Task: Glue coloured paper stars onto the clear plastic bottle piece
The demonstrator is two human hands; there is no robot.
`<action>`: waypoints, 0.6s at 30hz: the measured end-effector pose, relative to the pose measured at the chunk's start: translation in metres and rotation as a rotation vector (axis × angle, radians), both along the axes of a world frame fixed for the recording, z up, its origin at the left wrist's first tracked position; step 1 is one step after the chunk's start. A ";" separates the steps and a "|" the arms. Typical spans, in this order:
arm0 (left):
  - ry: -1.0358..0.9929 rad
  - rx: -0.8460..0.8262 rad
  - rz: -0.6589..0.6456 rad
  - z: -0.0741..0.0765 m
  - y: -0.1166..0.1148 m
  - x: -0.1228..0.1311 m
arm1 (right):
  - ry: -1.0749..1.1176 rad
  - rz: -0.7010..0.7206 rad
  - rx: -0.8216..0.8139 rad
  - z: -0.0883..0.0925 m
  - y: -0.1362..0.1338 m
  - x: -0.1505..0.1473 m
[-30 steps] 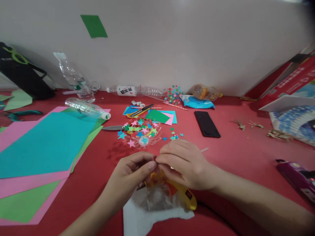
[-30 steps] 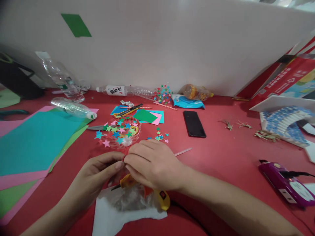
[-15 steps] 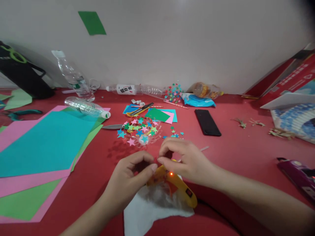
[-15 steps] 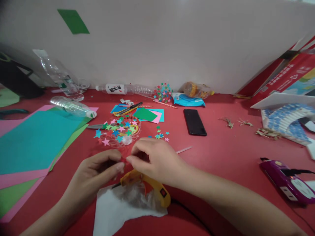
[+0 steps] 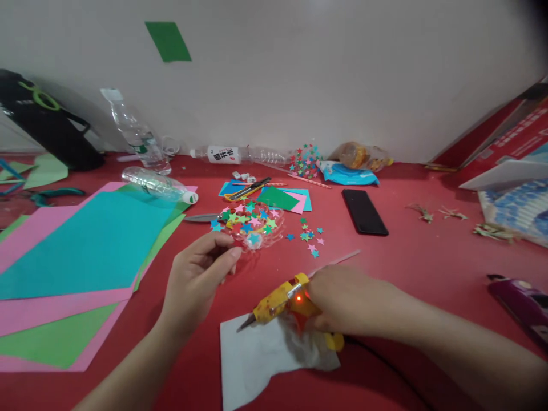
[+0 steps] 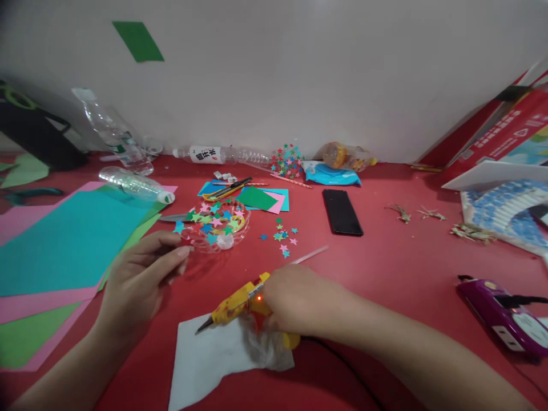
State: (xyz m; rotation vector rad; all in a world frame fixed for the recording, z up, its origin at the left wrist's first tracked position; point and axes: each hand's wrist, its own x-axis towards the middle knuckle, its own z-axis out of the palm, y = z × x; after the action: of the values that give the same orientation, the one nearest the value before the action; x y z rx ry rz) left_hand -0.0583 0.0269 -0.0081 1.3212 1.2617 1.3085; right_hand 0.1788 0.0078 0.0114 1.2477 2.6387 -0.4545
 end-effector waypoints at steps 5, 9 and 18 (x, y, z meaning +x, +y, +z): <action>-0.073 0.072 0.098 0.005 0.005 -0.006 | 0.149 -0.126 -0.092 0.017 0.006 0.020; -0.153 0.074 0.115 0.007 0.010 -0.010 | 0.468 -0.295 -0.238 0.047 0.013 0.031; -0.163 -0.054 0.050 -0.004 0.003 -0.003 | 1.224 -0.593 -0.587 0.041 0.027 0.015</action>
State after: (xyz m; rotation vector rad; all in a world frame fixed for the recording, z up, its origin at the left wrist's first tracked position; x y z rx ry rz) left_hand -0.0615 0.0294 -0.0118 1.1281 1.2153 1.3784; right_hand 0.1941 0.0345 0.0520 1.8223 2.2931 -2.5281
